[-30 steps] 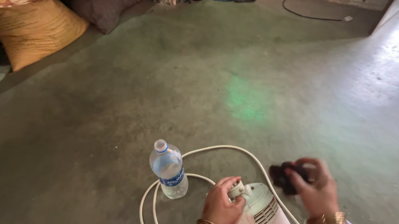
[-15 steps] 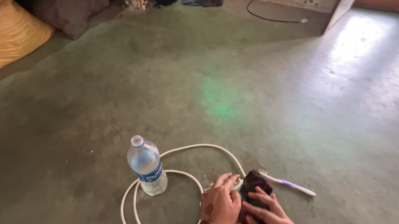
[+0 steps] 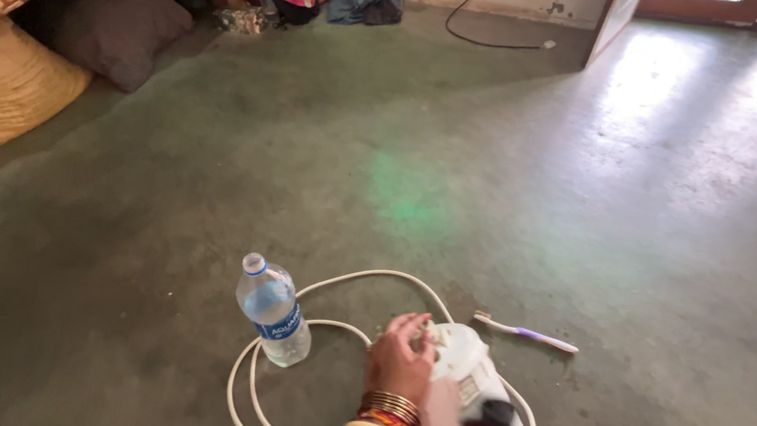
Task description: The person wipes the exterior of a juicer base with a black cloth and uses a toothbrush to scrub the crevices around the motor hub.
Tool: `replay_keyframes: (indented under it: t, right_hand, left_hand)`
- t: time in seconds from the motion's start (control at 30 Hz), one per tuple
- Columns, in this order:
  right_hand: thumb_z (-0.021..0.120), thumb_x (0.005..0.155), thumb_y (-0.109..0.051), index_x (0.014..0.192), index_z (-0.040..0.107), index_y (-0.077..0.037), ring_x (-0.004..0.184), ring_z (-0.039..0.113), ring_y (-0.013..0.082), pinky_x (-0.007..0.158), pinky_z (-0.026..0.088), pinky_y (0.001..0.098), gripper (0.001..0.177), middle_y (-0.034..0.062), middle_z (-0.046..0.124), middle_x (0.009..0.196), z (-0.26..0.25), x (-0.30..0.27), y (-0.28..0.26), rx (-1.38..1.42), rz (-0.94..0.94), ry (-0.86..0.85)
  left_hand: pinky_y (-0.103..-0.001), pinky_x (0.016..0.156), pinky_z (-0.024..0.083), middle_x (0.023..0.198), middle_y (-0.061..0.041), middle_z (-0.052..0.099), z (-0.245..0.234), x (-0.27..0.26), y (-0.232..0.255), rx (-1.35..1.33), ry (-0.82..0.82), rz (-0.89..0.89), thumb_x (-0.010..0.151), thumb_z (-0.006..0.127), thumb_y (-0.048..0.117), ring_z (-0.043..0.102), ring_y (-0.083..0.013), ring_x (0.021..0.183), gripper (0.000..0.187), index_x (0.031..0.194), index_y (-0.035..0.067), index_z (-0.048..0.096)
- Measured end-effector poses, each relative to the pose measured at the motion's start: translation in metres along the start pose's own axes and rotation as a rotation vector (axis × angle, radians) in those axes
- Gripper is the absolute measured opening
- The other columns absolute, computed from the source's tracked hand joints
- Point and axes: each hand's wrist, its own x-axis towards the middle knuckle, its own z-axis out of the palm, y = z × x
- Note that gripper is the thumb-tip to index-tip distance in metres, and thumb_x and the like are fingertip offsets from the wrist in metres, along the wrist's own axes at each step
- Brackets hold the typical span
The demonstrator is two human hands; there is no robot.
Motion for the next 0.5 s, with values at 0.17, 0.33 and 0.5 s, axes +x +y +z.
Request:
replay_keyframes:
  t: [0.17,0.33,0.5]
  right_hand:
    - [0.075,0.084,-0.006,0.114,0.080,-0.012,0.100,0.075,0.0205,0.085,0.060,0.0339,0.031,0.0054,0.072,0.113,-0.034,-0.007,0.004,0.465,0.762,0.145]
    - [0.072,0.082,-0.001,0.123,0.073,-0.007,0.108,0.067,0.0293,0.089,0.057,0.0360,0.042,0.0150,0.063,0.122,-0.058,0.105,-0.028,0.413,0.530,0.299]
    - [0.068,0.071,-0.006,0.136,0.063,-0.010,0.117,0.054,0.0379,0.098,0.047,0.0459,0.066,0.0193,0.055,0.129,-0.061,0.130,-0.038,0.000,0.343,0.109]
  left_hand:
    - [-0.042,0.102,0.046,0.127,-0.009,0.068,0.004,0.000,-0.010,0.084,0.039,-0.018,0.088,0.066,0.024,0.063,-0.0300,0.118,0.031,0.116,0.015,0.076]
    - [-0.039,0.101,0.049,0.129,-0.005,0.069,-0.003,-0.005,0.001,0.099,-0.023,-0.101,0.091,0.062,0.027,0.065,-0.0274,0.117,0.032,0.119,0.016,0.074]
    - [-0.040,0.098,0.049,0.129,-0.009,0.066,-0.007,-0.006,0.006,0.107,-0.020,-0.055,0.089,0.064,0.025,0.064,-0.0302,0.116,0.033,0.119,0.015,0.075]
